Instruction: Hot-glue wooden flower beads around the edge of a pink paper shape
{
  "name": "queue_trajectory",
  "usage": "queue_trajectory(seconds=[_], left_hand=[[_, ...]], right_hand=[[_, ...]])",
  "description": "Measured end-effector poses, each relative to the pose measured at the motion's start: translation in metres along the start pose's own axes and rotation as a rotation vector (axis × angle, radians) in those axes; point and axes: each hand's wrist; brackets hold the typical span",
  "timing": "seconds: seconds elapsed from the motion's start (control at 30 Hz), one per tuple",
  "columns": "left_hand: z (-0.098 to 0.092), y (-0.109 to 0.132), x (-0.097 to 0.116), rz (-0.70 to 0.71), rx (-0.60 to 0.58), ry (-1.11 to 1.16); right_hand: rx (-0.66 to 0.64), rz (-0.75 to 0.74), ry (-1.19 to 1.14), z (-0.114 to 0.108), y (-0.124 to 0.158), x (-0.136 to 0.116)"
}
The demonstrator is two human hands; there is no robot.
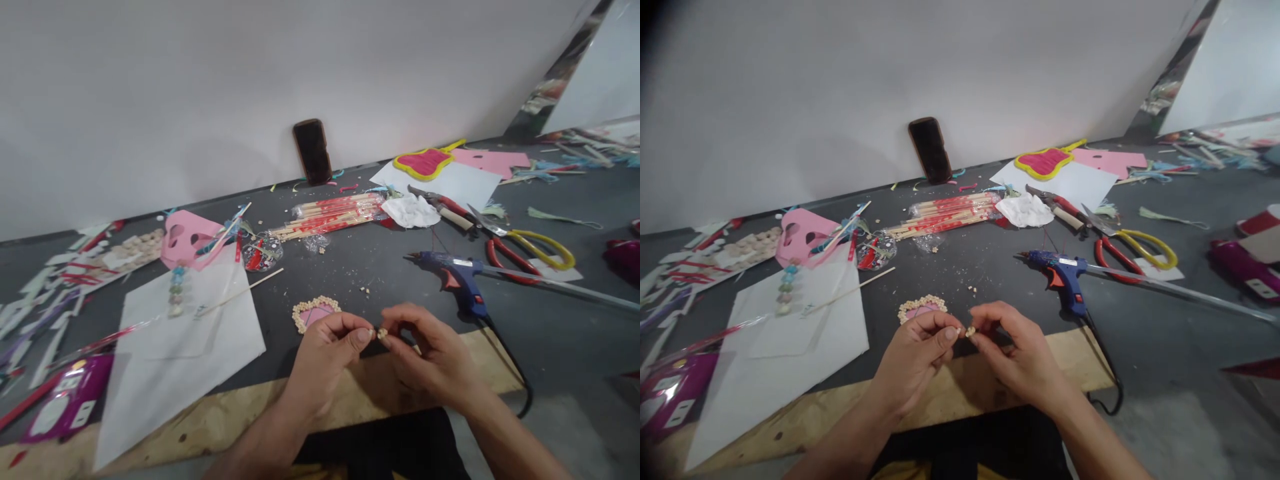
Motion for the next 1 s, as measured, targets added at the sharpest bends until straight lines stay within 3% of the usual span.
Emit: queue_trajectory(seconds=[0.17,0.4,0.6,1.0], left_hand=[[0.001,-0.001,-0.001,0.006,0.016,0.000],[-0.001,-0.002,-0.005,0.035,0.025,-0.032],[-0.001,-0.001,-0.007,0.083,0.054,-0.054],[0.001,0.001,-0.008,0.057,0.071,0.007]], right_hand=[[-0.070,-0.109,0.078,-0.004,-0.005,-0.006],[0.021,-0.124,0.204,-0.002,-0.002,-0.008],[0.023,-0.166,0.340,0.002,-0.001,-0.014],[-0.030,-0.099,0.112,0.005,-0.002,-0.015]])
Point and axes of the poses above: each hand's wrist, its own y-axis away from the middle knuckle, its own z-axis out of the palm, x = y × z, and after that the axes turned 12 degrees about z, right-handed
